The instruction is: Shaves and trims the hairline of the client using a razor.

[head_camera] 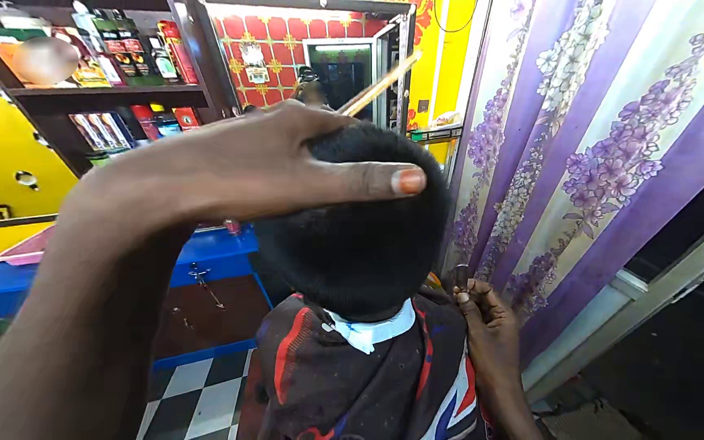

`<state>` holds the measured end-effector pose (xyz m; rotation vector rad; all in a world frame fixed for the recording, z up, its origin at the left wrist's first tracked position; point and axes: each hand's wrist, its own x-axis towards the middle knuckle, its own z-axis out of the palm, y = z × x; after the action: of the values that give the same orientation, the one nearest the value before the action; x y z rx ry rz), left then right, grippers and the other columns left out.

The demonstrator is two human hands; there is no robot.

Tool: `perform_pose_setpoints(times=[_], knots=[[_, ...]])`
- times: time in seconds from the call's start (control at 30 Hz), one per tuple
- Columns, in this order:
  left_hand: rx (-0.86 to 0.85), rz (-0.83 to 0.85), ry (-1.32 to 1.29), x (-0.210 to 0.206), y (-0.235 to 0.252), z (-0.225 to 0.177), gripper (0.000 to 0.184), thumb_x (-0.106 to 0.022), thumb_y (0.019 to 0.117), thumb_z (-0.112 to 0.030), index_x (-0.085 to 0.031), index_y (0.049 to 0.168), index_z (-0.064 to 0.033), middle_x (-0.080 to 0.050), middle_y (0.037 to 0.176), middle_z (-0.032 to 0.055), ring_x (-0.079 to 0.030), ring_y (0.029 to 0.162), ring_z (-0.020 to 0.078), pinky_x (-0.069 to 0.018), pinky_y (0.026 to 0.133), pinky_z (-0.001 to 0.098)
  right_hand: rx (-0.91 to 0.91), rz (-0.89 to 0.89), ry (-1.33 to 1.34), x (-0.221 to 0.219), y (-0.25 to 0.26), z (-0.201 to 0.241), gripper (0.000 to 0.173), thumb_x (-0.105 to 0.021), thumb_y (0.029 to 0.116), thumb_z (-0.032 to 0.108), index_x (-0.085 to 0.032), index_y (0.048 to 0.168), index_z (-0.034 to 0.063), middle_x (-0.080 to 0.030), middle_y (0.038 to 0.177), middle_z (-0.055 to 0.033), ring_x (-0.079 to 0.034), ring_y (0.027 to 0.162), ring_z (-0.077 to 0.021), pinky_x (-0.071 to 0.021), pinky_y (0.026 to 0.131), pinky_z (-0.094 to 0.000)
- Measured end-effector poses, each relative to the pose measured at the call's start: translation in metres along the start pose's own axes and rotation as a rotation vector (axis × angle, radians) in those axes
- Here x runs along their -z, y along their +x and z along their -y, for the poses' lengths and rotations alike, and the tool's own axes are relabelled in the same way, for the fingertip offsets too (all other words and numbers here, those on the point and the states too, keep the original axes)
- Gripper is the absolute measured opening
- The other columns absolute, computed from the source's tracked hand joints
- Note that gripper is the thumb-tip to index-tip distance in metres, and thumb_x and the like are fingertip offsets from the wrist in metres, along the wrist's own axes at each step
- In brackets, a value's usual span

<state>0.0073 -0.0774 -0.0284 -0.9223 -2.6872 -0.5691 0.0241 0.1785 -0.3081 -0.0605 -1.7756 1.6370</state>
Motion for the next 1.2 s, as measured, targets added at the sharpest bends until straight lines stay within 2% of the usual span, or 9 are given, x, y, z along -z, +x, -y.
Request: perform_pose_setpoints(times=[0.1, 0.4, 0.63, 0.7, 0.8, 0.9, 1.0, 1.1, 1.2], knots=[[0.016, 0.130, -0.050, -0.003, 0.029, -0.006, 0.065, -0.059, 0.0794, -0.083, -0.074, 0.116, -0.0308, -0.075, 0.096, -0.0079, -0.072, 0.088, 0.0053, -0.0625, 0.076, 0.0338, -0.023, -0.008, 0.022, 0.002, -0.004, -0.004, 0.017, -0.060, 0.0976, 0.005, -0.069, 0.112, 0.0035, -0.071, 0.091, -0.0035, -0.068, 0.083, -0.0099, -0.0573, 0.074, -0.0235], [0.230, 0.459, -0.693, -0.037, 0.097, 0.032, 0.032, -0.052, 0.1049, -0.045, -0.069, 0.117, -0.0213, -0.073, 0.096, -0.0040, -0.071, 0.084, 0.0054, -0.0614, 0.071, 0.0262, 0.012, -0.099, 0.118, 0.010, -0.023, 0.006, 0.015, -0.058, 0.0958, 0.001, -0.066, 0.109, 0.0009, -0.071, 0.092, -0.0027, -0.070, 0.084, -0.0078, -0.0586, 0.076, -0.0202], [0.281, 0.528, -0.877, -0.052, 0.103, 0.068, 0.036, -0.049, 0.1047, -0.051, -0.067, 0.116, -0.0220, -0.073, 0.096, -0.0036, -0.071, 0.085, 0.0065, -0.0617, 0.073, 0.0274, 0.062, -0.113, 0.079, 0.013, -0.023, 0.010, 0.017, -0.057, 0.0953, 0.002, -0.066, 0.110, 0.0001, -0.072, 0.093, -0.0023, -0.070, 0.084, -0.0071, -0.0587, 0.076, -0.0193], [0.249, 0.444, -0.768, -0.052, 0.099, 0.069, 0.046, -0.045, 0.1040, -0.057, -0.067, 0.119, -0.0198, -0.073, 0.100, -0.0015, -0.071, 0.089, 0.0078, -0.0615, 0.076, 0.0301, 0.092, -0.110, 0.061, 0.016, -0.023, 0.013, 0.017, -0.058, 0.0939, 0.003, -0.066, 0.109, 0.0001, -0.071, 0.092, -0.0022, -0.069, 0.083, -0.0072, -0.0586, 0.075, -0.0193], [-0.073, -0.142, -0.217, -0.049, 0.075, 0.065, 0.042, -0.045, 0.1099, -0.039, -0.070, 0.126, -0.0092, -0.071, 0.115, 0.0101, -0.068, 0.104, 0.0201, -0.0535, 0.092, 0.0466, 0.141, -0.098, 0.040, 0.033, -0.025, 0.019, 0.016, -0.058, 0.0941, 0.001, -0.066, 0.108, -0.0001, -0.071, 0.093, -0.0004, -0.069, 0.085, -0.0070, -0.0594, 0.077, -0.0211], [-0.456, -0.605, -0.009, -0.047, 0.011, 0.066, 0.036, -0.042, 0.1096, -0.015, -0.059, 0.139, -0.0039, -0.066, 0.110, 0.0100, -0.063, 0.076, 0.0137, -0.0558, 0.064, 0.0311, 0.178, -0.060, 0.047, 0.059, -0.026, 0.024, 0.019, -0.058, 0.0946, -0.005, -0.066, 0.109, 0.0044, -0.071, 0.097, 0.0062, -0.069, 0.090, -0.0047, -0.0594, 0.082, -0.0234], [-0.369, -0.548, -0.245, -0.073, -0.061, 0.078, 0.052, -0.044, 0.1106, -0.029, -0.024, 0.158, -0.0238, -0.069, 0.112, -0.0053, -0.064, 0.070, 0.0052, -0.0556, 0.057, 0.0212, 0.231, 0.024, 0.010, 0.085, -0.013, 0.032, 0.023, -0.057, 0.0964, -0.005, -0.066, 0.110, 0.0109, -0.071, 0.101, 0.0103, -0.068, 0.094, -0.0039, -0.0590, 0.084, -0.0245], [-0.305, -0.464, -0.293, -0.123, -0.082, 0.120, 0.030, -0.052, 0.1067, -0.036, -0.050, 0.132, -0.0205, -0.068, 0.092, -0.0099, -0.065, 0.071, 0.0028, -0.0585, 0.060, 0.0218, 0.263, 0.019, -0.053, 0.087, -0.011, 0.041, 0.019, -0.061, 0.0960, 0.001, -0.067, 0.111, 0.0112, -0.071, 0.102, 0.0090, -0.069, 0.095, -0.0061, -0.0593, 0.085, -0.0248], [-0.377, -0.375, -0.222, -0.150, -0.082, 0.139, 0.025, -0.054, 0.1046, -0.043, -0.067, 0.106, -0.0222, -0.066, 0.098, -0.0117, -0.064, 0.081, -0.0011, -0.0576, 0.067, 0.0217, 0.256, -0.038, -0.049, 0.067, -0.023, 0.060, 0.016, -0.065, 0.0945, 0.008, -0.070, 0.108, 0.0144, -0.073, 0.099, 0.0060, -0.070, 0.091, -0.0082, -0.0597, 0.082, -0.0243]])
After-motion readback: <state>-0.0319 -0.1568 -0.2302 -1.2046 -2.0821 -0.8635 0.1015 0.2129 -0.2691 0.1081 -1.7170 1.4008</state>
